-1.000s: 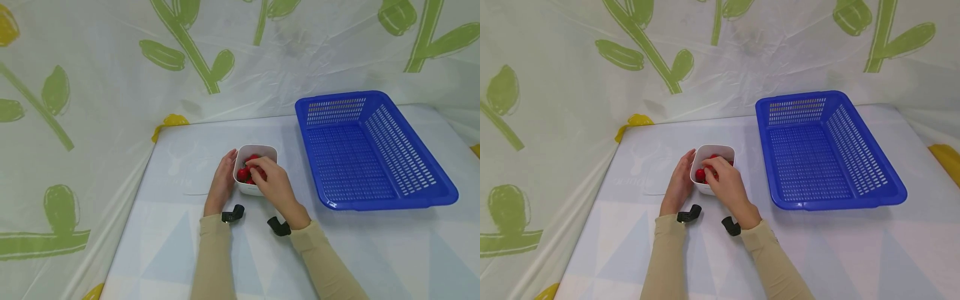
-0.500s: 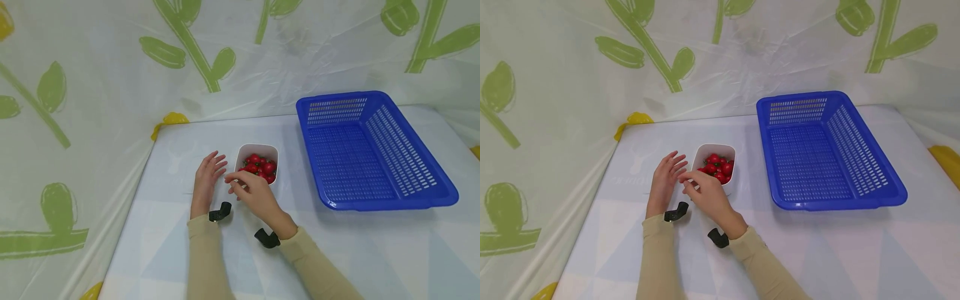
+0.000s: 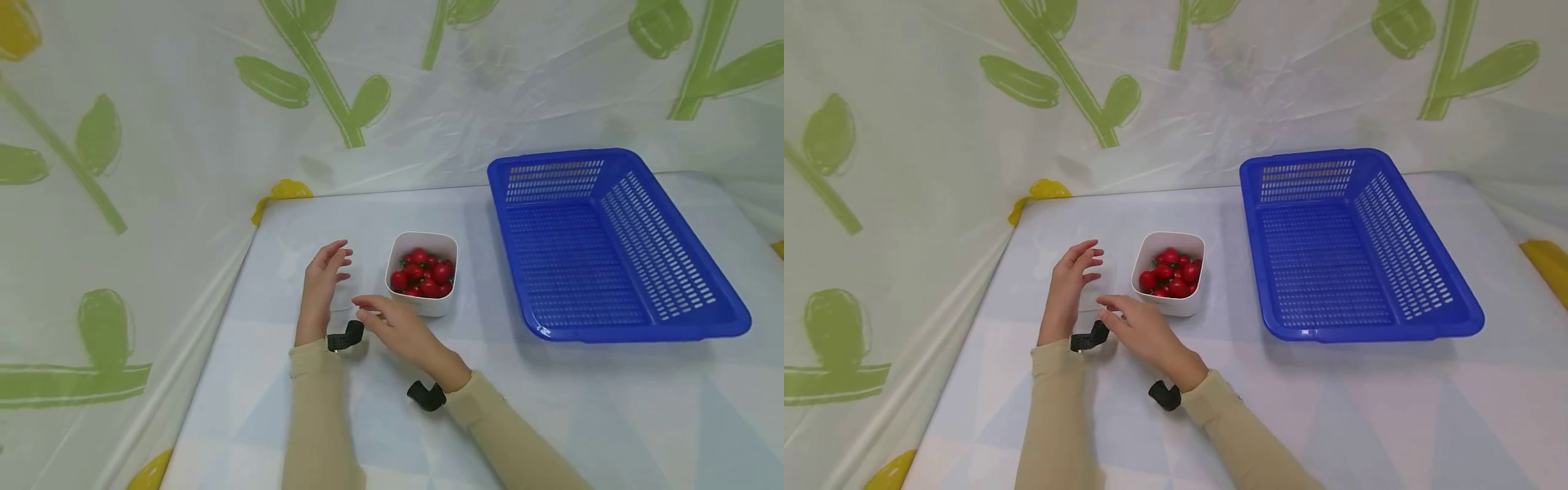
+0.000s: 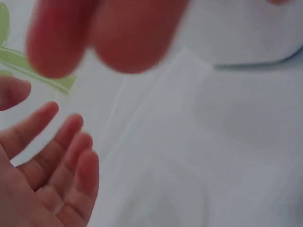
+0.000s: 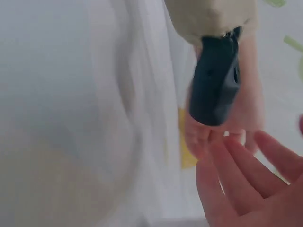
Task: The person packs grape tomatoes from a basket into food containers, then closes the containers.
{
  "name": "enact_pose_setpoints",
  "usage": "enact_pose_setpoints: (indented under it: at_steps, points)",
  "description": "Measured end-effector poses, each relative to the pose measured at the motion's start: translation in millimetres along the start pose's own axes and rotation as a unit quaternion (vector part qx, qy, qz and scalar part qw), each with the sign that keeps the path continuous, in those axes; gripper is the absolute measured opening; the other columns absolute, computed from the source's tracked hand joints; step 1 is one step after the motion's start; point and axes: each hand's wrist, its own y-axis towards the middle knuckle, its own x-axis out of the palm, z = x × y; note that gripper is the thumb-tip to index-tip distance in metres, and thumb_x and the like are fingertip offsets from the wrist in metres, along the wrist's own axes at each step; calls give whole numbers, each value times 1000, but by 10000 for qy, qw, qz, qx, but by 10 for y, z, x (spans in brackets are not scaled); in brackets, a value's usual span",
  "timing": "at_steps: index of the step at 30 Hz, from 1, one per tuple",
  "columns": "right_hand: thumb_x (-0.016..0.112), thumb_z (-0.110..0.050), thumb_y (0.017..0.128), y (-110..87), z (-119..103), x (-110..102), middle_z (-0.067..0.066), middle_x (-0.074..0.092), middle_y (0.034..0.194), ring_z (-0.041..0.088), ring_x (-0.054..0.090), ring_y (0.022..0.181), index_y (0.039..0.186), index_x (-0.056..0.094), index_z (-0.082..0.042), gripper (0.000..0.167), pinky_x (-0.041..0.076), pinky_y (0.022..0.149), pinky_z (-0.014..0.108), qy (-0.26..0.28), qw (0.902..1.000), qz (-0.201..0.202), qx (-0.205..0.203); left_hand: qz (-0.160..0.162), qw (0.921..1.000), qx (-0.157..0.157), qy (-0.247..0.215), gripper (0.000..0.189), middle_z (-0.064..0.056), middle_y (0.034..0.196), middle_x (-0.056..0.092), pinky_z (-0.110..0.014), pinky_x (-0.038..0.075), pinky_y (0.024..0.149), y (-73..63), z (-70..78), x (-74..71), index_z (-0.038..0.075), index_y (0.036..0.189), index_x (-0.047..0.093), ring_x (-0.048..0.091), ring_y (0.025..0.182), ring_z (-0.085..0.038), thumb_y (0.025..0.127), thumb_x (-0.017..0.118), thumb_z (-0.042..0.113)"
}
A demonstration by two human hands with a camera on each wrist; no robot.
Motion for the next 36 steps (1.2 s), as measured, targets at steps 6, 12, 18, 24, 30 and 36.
enact_pose_setpoints:
  at_steps: [6, 12, 18, 24, 30, 36]
  points:
    - [41, -39, 93, 31, 69, 95, 4, 44, 131, 15, 49, 111, 134, 39, -21, 45, 41, 91, 35, 1250, 9896, -218, 685, 614, 9890, -571, 1215, 44, 3, 124, 46, -50, 37, 84, -30, 56, -283, 24, 124, 51, 40, 112, -16, 87, 48, 48]
    - [45, -32, 93, 72, 196, 134, 10, 32, 140, 28, 51, 109, 142, 22, -14, 57, 44, 87, 38, 2057, 9730, -129, 1035, 571, 9622, -1202, 2375, 56, -7, 136, 32, -50, 31, 93, -57, 15, -476, 19, 134, 39, 25, 124, -27, 87, 44, 50]
    - [46, -42, 90, 121, 286, 220, 9, 25, 143, 22, 59, 93, 144, 15, -16, 67, 43, 86, 33, 1992, 9714, -329, 1253, 311, 9482, -1601, 2726, 63, -11, 139, 31, -46, 29, 98, -97, -64, -621, 16, 140, 26, 30, 124, -29, 89, 41, 49]
    - [49, -37, 90, 144, 295, 221, 10, 47, 128, 21, 60, 87, 144, 12, -20, 67, 40, 91, 36, 1989, 9683, -490, 1429, 228, 9540, -1673, 2476, 56, -10, 127, 46, -43, 34, 94, -88, -91, -665, 19, 141, 27, 48, 108, -26, 90, 44, 36]
    - [53, -32, 89, 118, 256, 216, 10, 53, 122, 22, 59, 96, 144, 14, -23, 67, 37, 94, 40, 1952, 9673, -645, 1484, -196, 9430, -1668, 2872, 48, -13, 113, 54, -41, 34, 93, -73, -126, -685, 11, 137, 36, 51, 98, -24, 91, 40, 27]
    - [56, -33, 86, 66, 125, 262, 3, 36, 139, 18, 48, 114, 142, 18, -29, 68, 39, 93, 39, 1713, 9748, -579, 1309, -423, 9441, -1798, 2730, 42, -14, 109, 52, -36, 36, 85, -54, -135, -698, 3, 128, 46, 47, 93, -23, 92, 35, 23]
